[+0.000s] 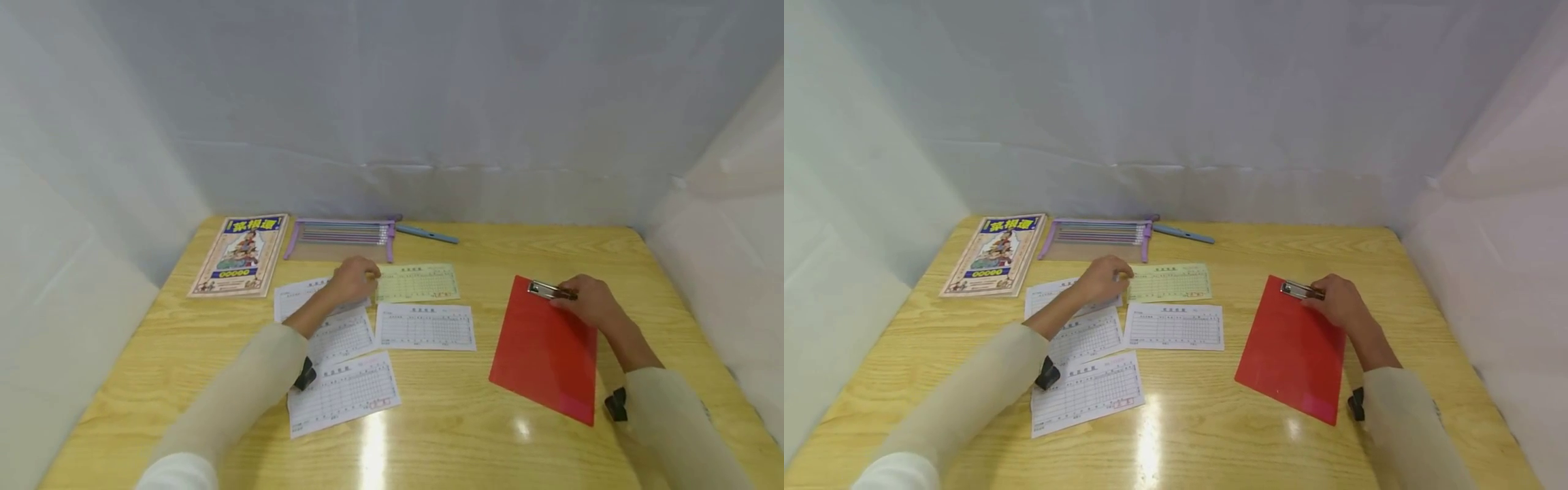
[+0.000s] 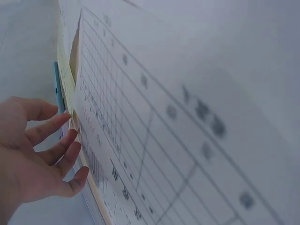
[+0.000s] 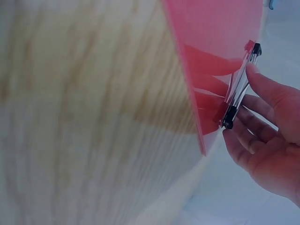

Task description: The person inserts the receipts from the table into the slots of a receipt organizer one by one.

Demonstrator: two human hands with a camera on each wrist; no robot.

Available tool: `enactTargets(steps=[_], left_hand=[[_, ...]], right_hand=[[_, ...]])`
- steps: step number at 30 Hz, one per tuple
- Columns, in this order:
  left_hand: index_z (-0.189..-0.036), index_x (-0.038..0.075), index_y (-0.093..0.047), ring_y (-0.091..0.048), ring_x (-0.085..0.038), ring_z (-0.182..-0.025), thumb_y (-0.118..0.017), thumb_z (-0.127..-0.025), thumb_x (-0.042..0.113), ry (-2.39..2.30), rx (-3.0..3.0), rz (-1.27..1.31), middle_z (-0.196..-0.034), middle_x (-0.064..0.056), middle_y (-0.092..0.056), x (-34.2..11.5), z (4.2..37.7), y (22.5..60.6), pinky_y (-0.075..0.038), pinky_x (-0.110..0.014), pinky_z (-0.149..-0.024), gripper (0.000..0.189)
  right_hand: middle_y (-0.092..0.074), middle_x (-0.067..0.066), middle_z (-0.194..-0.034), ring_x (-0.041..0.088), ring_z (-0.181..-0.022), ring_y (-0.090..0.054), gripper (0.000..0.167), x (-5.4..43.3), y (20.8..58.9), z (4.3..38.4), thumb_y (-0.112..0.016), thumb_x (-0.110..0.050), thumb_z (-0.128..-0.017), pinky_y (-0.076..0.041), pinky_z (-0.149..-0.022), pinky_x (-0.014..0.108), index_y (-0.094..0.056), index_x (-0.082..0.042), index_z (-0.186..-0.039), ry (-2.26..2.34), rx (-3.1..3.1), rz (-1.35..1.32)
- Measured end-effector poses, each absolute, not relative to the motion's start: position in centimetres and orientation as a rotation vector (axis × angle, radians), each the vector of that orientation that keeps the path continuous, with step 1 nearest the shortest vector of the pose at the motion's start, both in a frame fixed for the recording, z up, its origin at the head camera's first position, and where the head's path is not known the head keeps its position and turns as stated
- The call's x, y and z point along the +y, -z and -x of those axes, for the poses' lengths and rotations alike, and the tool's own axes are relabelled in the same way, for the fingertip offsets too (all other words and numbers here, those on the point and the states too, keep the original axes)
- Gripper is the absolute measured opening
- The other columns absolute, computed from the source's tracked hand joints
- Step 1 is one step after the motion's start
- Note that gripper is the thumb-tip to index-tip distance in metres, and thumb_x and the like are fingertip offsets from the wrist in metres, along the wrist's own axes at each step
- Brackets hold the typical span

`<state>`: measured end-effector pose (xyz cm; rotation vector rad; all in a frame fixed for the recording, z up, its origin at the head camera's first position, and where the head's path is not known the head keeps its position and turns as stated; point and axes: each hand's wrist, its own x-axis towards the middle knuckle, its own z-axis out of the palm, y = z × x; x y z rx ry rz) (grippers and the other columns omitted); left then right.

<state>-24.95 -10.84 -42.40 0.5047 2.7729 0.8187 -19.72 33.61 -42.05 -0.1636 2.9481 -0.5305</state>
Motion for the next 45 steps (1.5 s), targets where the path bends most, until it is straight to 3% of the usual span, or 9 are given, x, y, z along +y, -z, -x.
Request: enactTargets(steps=[8, 12, 17, 25, 32, 45], left_hand=[[-0.116, 0.002, -0.064, -0.047, -0.035, -0.123, -0.056, -0.087, 0.018, -0.848, 2.736, -0.332, -0.127, -0.016, -0.057, -9.8, 25.4, 42.4, -0.026, -0.063, -0.106, 0.034], [-0.115, -0.002, -0.064, -0.053, -0.034, -0.118, -0.060, -0.088, 0.017, -0.897, 2.786, -0.340, -0.122, -0.018, -0.060, -9.5, 25.3, 42.6, -0.037, -0.052, -0.105, 0.034], [-0.107, -0.008, -0.065, -0.060, -0.032, -0.101, -0.068, -0.083, 0.010, -1.002, 2.885, -0.415, -0.110, -0.021, -0.063, -9.4, 25.1, 42.9, -0.051, -0.040, -0.090, 0.030], [-0.096, -0.011, -0.065, -0.067, -0.035, -0.093, -0.065, -0.076, -0.008, -1.280, 2.859, -0.457, -0.104, -0.025, -0.064, -9.0, 25.1, 42.9, -0.057, -0.037, -0.076, 0.021], [-0.089, -0.005, -0.070, -0.067, -0.031, -0.086, -0.065, -0.081, -0.004, -1.295, 2.903, -0.439, -0.093, -0.021, -0.070, -8.5, 25.1, 42.6, -0.056, -0.036, -0.077, 0.010], [-0.106, 0.001, -0.069, -0.064, -0.030, -0.099, -0.068, -0.083, 0.003, -1.425, 2.778, -0.381, -0.110, -0.017, -0.068, -7.7, 24.9, 40.7, -0.056, -0.036, -0.080, 0.023]], right_hand=[[-0.061, 0.024, -0.098, 0.030, -0.083, -0.054, 0.030, 33.8, 42.3, 20.0, -0.066, -0.018, -0.088, -0.048, -0.074, 0.045, -0.066, 0.006, -0.105, 0.478, 2.977, 0.199], [-0.062, 0.025, -0.098, 0.032, -0.085, -0.056, 0.030, 33.9, 42.5, 20.3, -0.067, -0.017, -0.087, -0.048, -0.075, 0.047, -0.066, 0.007, -0.105, 0.477, 2.995, 0.217], [-0.060, 0.026, -0.100, 0.034, -0.087, -0.056, 0.031, 34.1, 42.7, 20.3, -0.066, -0.017, -0.087, -0.048, -0.076, 0.048, -0.066, 0.008, -0.107, 0.474, 3.004, 0.252], [-0.058, 0.028, -0.104, 0.036, -0.089, -0.056, 0.036, 34.1, 42.5, 20.1, -0.063, -0.016, -0.089, -0.049, -0.077, 0.049, -0.062, 0.011, -0.113, 0.488, 2.979, 0.258], [-0.058, 0.027, -0.104, 0.036, -0.089, -0.056, 0.036, 34.1, 42.6, 20.1, -0.064, -0.016, -0.089, -0.049, -0.077, 0.049, -0.063, 0.011, -0.113, 0.500, 2.991, 0.261], [-0.056, 0.027, -0.104, 0.036, -0.088, -0.055, 0.035, 34.2, 42.5, 19.9, -0.063, -0.016, -0.090, -0.049, -0.075, 0.046, -0.063, 0.009, -0.115, 0.501, 2.985, 0.260]])
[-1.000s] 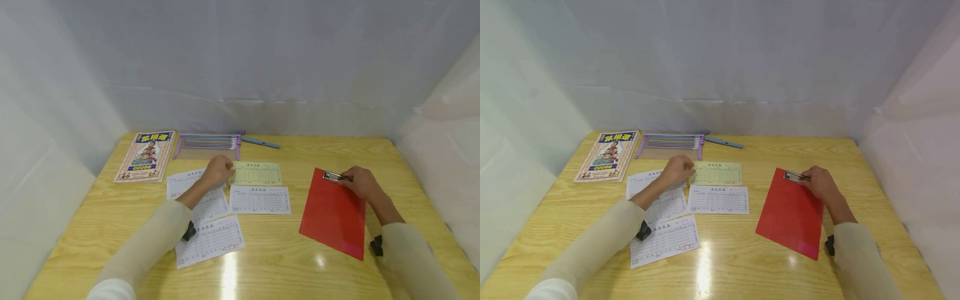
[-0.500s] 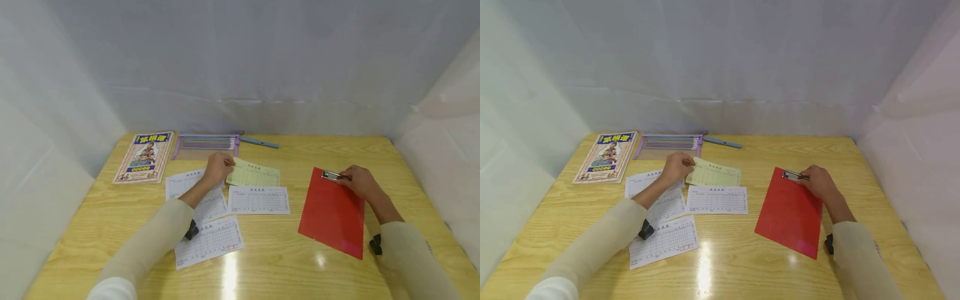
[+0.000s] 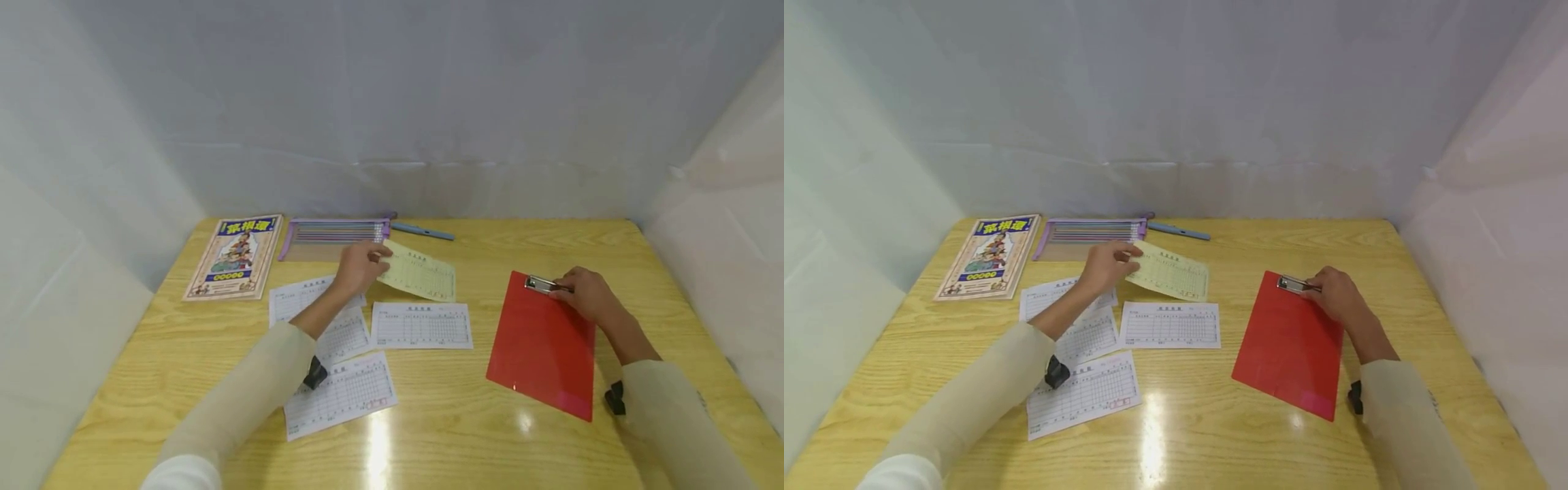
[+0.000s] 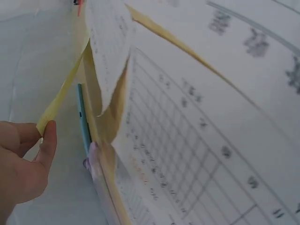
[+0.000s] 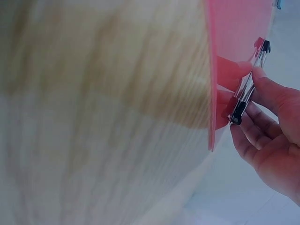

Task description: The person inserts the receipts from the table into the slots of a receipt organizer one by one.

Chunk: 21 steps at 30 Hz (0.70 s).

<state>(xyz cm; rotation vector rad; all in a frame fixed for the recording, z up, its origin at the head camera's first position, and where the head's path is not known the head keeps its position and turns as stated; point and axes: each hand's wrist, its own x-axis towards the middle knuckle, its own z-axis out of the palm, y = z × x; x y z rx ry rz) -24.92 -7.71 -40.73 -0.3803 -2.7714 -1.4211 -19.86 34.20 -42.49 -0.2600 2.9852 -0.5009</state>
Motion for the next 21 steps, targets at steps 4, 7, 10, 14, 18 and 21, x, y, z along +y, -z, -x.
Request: enactTargets(steps=[4, 7, 10, 14, 18, 21], left_hand=[[-0.104, 0.002, -0.071, -0.063, -0.029, -0.101, -0.067, -0.085, 0.005, 1.448, -2.747, 0.376, -0.110, -0.016, -0.069, -7.4, 25.0, 39.7, -0.054, -0.038, -0.084, 0.020], [-0.106, 0.004, -0.070, -0.062, -0.028, -0.101, -0.068, -0.085, 0.007, 1.486, -2.742, 0.342, -0.111, -0.015, -0.067, -7.1, 25.0, 39.2, -0.054, -0.039, -0.085, 0.021], [-0.107, 0.006, -0.070, -0.062, -0.026, -0.102, -0.069, -0.084, 0.009, 1.543, -2.734, 0.287, -0.114, -0.013, -0.066, -6.7, 24.9, 38.9, -0.054, -0.036, -0.084, 0.023], [-0.107, 0.008, -0.070, -0.061, -0.023, -0.102, -0.070, -0.082, 0.008, 1.652, -2.707, 0.245, -0.120, -0.010, -0.063, -5.9, 24.7, 38.4, -0.054, -0.028, -0.077, 0.025], [-0.108, 0.008, -0.070, -0.061, -0.023, -0.102, -0.070, -0.083, 0.007, 1.759, -2.685, 0.273, -0.125, -0.009, -0.060, -4.8, 24.3, 38.1, -0.053, -0.026, -0.074, 0.025], [-0.107, 0.007, -0.070, -0.062, -0.023, -0.101, -0.070, -0.082, 0.005, 1.822, -2.677, 0.275, -0.123, -0.009, -0.062, -3.3, 23.8, 38.2, -0.054, -0.026, -0.075, 0.025]], right_hand=[[-0.056, 0.028, -0.104, 0.037, -0.089, -0.056, 0.034, 34.3, 42.3, 19.7, -0.062, -0.015, -0.090, -0.049, -0.076, 0.048, -0.063, 0.010, -0.113, 0.478, 2.999, 0.300], [-0.057, 0.027, -0.102, 0.037, -0.088, -0.057, 0.032, 34.3, 42.3, 19.6, -0.062, -0.014, -0.090, -0.049, -0.076, 0.048, -0.064, 0.009, -0.112, 0.454, 3.015, 0.341], [-0.058, 0.025, -0.100, 0.035, -0.086, -0.057, 0.031, 34.2, 42.3, 19.5, -0.063, -0.013, -0.089, -0.050, -0.075, 0.048, -0.065, 0.009, -0.110, 0.427, 3.039, 0.395], [-0.058, 0.024, -0.098, 0.036, -0.085, -0.058, 0.028, 34.0, 42.2, 19.5, -0.063, -0.010, -0.088, -0.051, -0.074, 0.047, -0.067, 0.010, -0.108, 0.417, 3.059, 0.462], [-0.058, 0.024, -0.099, 0.036, -0.087, -0.059, 0.028, 33.6, 42.3, 19.6, -0.063, -0.010, -0.088, -0.051, -0.075, 0.046, -0.066, 0.010, -0.108, 0.409, 3.047, 0.479], [-0.058, 0.025, -0.102, 0.037, -0.090, -0.059, 0.029, 33.2, 42.2, 19.7, -0.063, -0.011, -0.089, -0.051, -0.077, 0.047, -0.066, 0.009, -0.109, 0.394, 3.031, 0.455]])
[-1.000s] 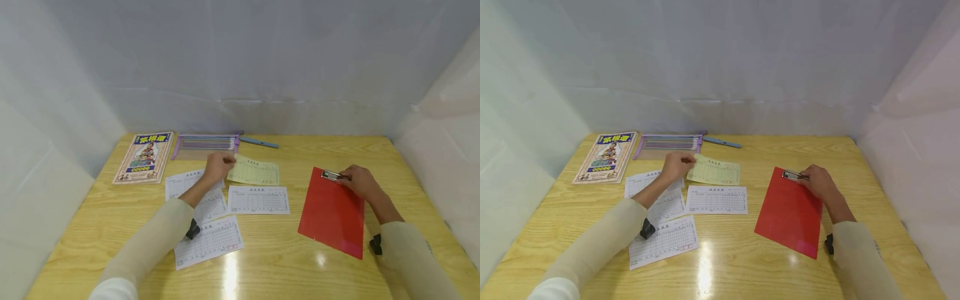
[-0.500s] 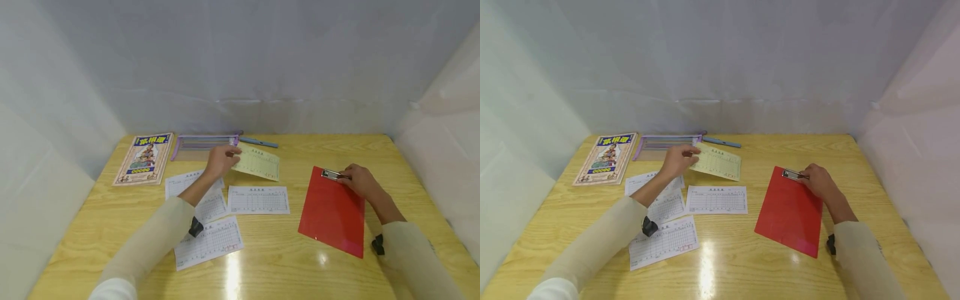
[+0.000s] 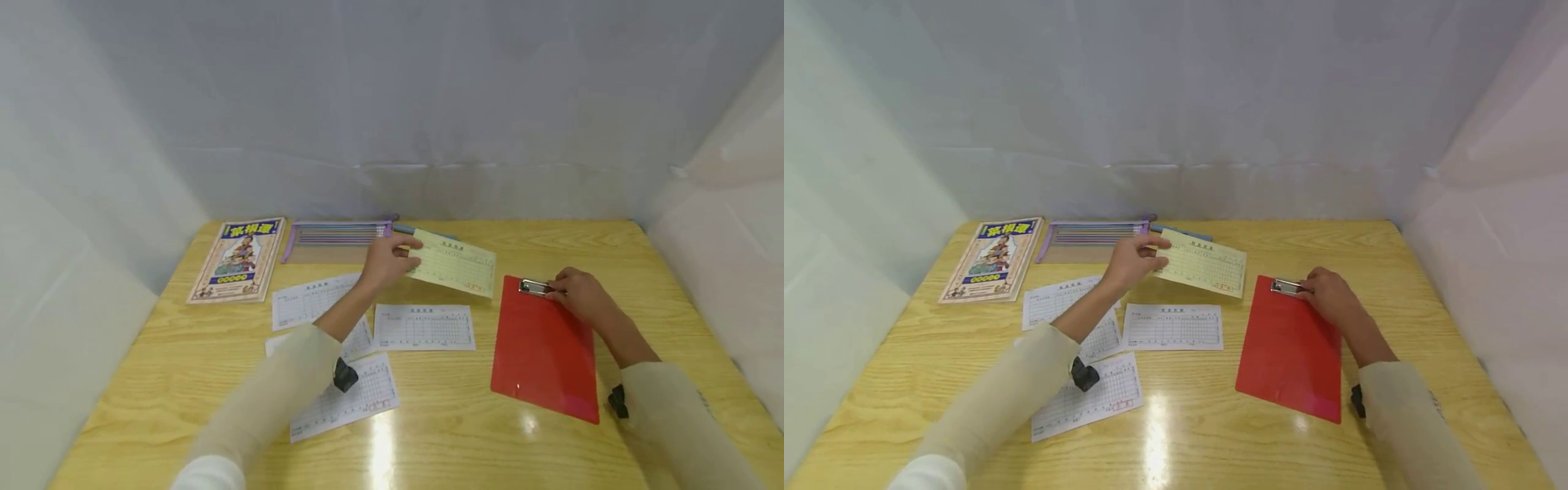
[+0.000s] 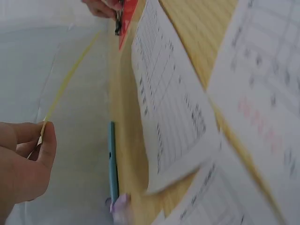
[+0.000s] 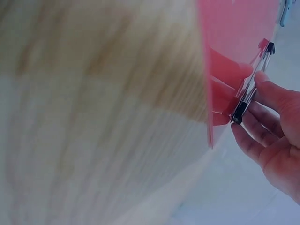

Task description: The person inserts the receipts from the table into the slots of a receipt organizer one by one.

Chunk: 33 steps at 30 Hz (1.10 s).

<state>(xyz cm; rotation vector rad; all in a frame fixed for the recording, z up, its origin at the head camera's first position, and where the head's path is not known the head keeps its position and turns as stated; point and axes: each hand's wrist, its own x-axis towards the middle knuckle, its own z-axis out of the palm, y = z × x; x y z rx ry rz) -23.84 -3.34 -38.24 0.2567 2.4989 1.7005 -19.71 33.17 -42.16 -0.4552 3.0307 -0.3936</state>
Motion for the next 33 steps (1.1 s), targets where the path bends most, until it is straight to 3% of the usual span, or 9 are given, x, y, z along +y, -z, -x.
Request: enactTargets(steps=[12, 15, 21, 28, 33], left_hand=[[-0.105, 0.010, -0.071, -0.058, -0.010, -0.081, -0.069, -0.083, 0.004, -1.556, 2.337, -0.328, -0.110, -0.007, -0.065, 4.3, 20.4, 41.1, -0.049, -0.019, -0.060, 0.023], [-0.105, 0.009, -0.071, -0.059, -0.009, -0.077, -0.068, -0.083, 0.004, -1.514, 2.357, -0.353, -0.101, -0.008, -0.067, 5.3, 19.9, 41.6, -0.048, -0.019, -0.059, 0.022], [-0.105, 0.005, -0.070, -0.055, -0.007, -0.070, -0.066, -0.081, -0.001, -1.498, 2.371, -0.346, -0.100, -0.011, -0.068, 6.6, 19.2, 42.3, -0.044, -0.017, -0.054, 0.026], [-0.105, -0.001, -0.068, -0.045, -0.006, -0.057, -0.062, -0.075, -0.009, -1.492, 2.403, -0.344, -0.093, -0.014, -0.069, 8.4, 18.5, 42.8, -0.036, -0.015, -0.045, 0.032], [-0.105, -0.003, -0.068, -0.047, -0.006, -0.065, -0.056, -0.072, -0.012, -1.474, 2.470, -0.354, -0.100, -0.015, -0.070, 9.5, 18.4, 43.2, -0.036, -0.013, -0.050, 0.037]], right_hand=[[-0.064, 0.021, -0.098, 0.034, -0.088, -0.061, 0.023, 32.4, 42.0, 19.4, -0.066, -0.015, -0.087, -0.052, -0.075, 0.046, -0.072, 0.004, -0.099, 0.419, 3.039, 0.460], [-0.064, 0.020, -0.097, 0.032, -0.086, -0.061, 0.027, 32.3, 41.9, 19.3, -0.066, -0.015, -0.087, -0.052, -0.074, 0.045, -0.070, 0.005, -0.103, 0.379, 3.042, 0.492], [-0.062, 0.019, -0.095, 0.029, -0.083, -0.059, 0.031, 32.2, 41.7, 19.1, -0.066, -0.015, -0.087, -0.051, -0.069, 0.042, -0.068, 0.008, -0.108, 0.341, 3.035, 0.514], [-0.061, 0.017, -0.088, 0.026, -0.076, -0.058, 0.025, 32.3, 41.7, 18.9, -0.066, -0.012, -0.086, -0.050, -0.064, 0.038, -0.070, 0.008, -0.101, 0.318, 3.046, 0.599], [-0.060, 0.016, -0.086, 0.023, -0.071, -0.057, 0.025, 32.1, 42.0, 18.7, -0.068, -0.011, -0.084, -0.049, -0.061, 0.035, -0.069, 0.009, -0.100, 0.251, 3.095, 0.692]])
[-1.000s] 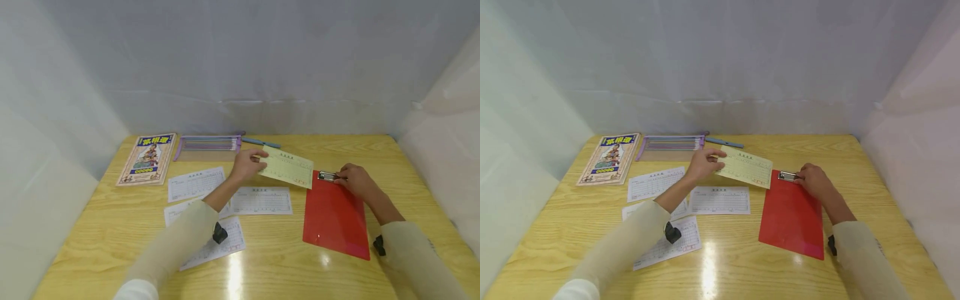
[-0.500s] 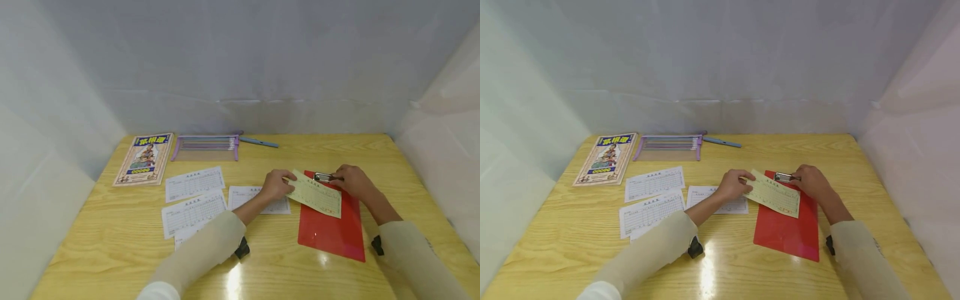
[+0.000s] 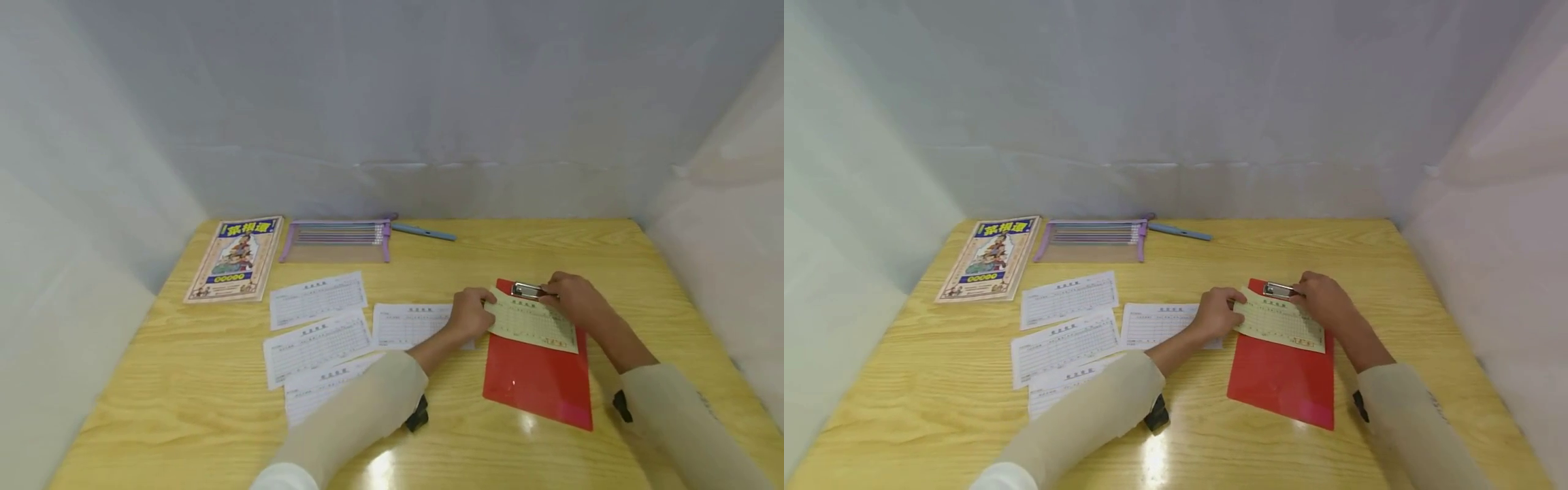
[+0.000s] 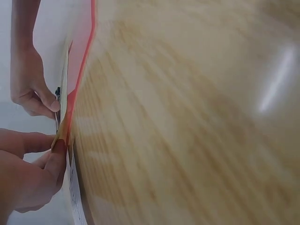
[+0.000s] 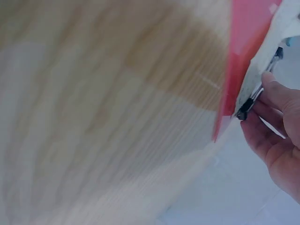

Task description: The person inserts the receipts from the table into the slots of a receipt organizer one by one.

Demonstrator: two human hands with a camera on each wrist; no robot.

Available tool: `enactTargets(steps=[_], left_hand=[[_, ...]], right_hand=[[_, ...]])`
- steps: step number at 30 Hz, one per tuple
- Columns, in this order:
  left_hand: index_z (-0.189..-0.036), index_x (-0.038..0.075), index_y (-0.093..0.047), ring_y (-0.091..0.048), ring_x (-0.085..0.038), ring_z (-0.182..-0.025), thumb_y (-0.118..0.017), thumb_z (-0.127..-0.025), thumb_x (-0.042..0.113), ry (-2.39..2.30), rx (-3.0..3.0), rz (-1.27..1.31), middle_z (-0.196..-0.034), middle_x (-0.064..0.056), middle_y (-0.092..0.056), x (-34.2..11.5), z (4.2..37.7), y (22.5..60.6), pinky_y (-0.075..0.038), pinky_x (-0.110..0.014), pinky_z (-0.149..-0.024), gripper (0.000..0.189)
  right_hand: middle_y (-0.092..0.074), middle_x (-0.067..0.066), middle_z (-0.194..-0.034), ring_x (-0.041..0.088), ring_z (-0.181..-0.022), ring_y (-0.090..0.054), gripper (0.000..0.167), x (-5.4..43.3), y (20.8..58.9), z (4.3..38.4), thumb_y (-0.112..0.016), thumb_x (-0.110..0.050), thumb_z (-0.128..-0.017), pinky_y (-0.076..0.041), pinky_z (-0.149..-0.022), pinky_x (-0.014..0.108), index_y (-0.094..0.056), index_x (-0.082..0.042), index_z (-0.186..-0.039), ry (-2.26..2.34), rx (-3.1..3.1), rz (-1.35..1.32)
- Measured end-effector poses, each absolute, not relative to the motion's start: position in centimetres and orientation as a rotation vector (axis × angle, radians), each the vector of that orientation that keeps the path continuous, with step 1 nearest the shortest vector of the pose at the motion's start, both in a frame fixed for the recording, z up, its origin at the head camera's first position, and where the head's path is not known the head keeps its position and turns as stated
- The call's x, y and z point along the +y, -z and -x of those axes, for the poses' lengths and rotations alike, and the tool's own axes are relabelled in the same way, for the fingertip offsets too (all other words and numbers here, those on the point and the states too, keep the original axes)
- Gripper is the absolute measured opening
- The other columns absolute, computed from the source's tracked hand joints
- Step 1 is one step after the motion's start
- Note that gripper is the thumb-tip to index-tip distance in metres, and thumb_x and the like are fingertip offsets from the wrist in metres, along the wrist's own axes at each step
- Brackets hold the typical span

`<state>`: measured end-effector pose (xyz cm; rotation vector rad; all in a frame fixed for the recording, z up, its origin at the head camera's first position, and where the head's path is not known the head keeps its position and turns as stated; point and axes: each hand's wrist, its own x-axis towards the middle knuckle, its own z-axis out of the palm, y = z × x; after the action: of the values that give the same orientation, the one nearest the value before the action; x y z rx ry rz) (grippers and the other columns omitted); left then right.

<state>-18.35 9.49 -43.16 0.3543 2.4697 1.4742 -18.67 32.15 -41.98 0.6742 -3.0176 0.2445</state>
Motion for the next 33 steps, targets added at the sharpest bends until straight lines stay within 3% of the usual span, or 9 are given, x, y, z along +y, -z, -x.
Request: enactTargets(steps=[9, 13, 18, 33], left_hand=[[-0.108, -0.004, -0.066, -0.059, -0.011, -0.078, -0.053, -0.074, -0.014, -1.480, 2.451, -0.344, -0.112, -0.017, -0.066, 10.7, 18.2, 43.5, -0.044, -0.015, -0.050, 0.038], [-0.110, -0.002, -0.066, -0.060, -0.016, -0.104, -0.055, -0.074, -0.012, -1.394, 2.526, -0.367, -0.120, -0.015, -0.064, 11.3, 18.1, 43.4, -0.051, -0.017, -0.078, 0.039], [-0.113, -0.002, -0.065, -0.055, -0.017, -0.119, -0.055, -0.077, -0.010, -1.345, 2.557, -0.382, -0.126, -0.013, -0.061, 11.5, 18.0, 43.1, -0.045, -0.025, -0.100, 0.039], [-0.114, 0.000, -0.065, -0.054, -0.021, -0.123, -0.057, -0.078, -0.006, -1.276, 2.640, -0.455, -0.122, -0.012, -0.064, 11.7, 18.3, 43.5, -0.042, -0.026, -0.104, 0.038]], right_hand=[[-0.061, 0.015, -0.083, 0.023, -0.069, -0.058, 0.025, 32.1, 42.3, 18.7, -0.070, -0.012, -0.082, -0.050, -0.060, 0.035, -0.070, 0.008, -0.097, -0.102, -2.902, -0.753], [-0.060, 0.013, -0.080, 0.021, -0.067, -0.056, 0.021, 32.1, 42.5, 18.7, -0.070, -0.010, -0.081, -0.049, -0.058, 0.034, -0.071, 0.007, -0.094, -0.106, -2.888, -0.765], [-0.058, 0.012, -0.079, 0.021, -0.067, -0.054, 0.018, 31.8, 42.8, 18.5, -0.069, -0.009, -0.083, -0.048, -0.059, 0.033, -0.069, 0.006, -0.094, -0.072, -2.873, -0.752], [-0.058, 0.013, -0.080, 0.023, -0.069, -0.057, 0.016, 31.5, 42.6, 18.4, -0.065, -0.005, -0.086, -0.050, -0.061, 0.036, -0.069, 0.007, -0.096, -0.085, -2.881, -0.736]])
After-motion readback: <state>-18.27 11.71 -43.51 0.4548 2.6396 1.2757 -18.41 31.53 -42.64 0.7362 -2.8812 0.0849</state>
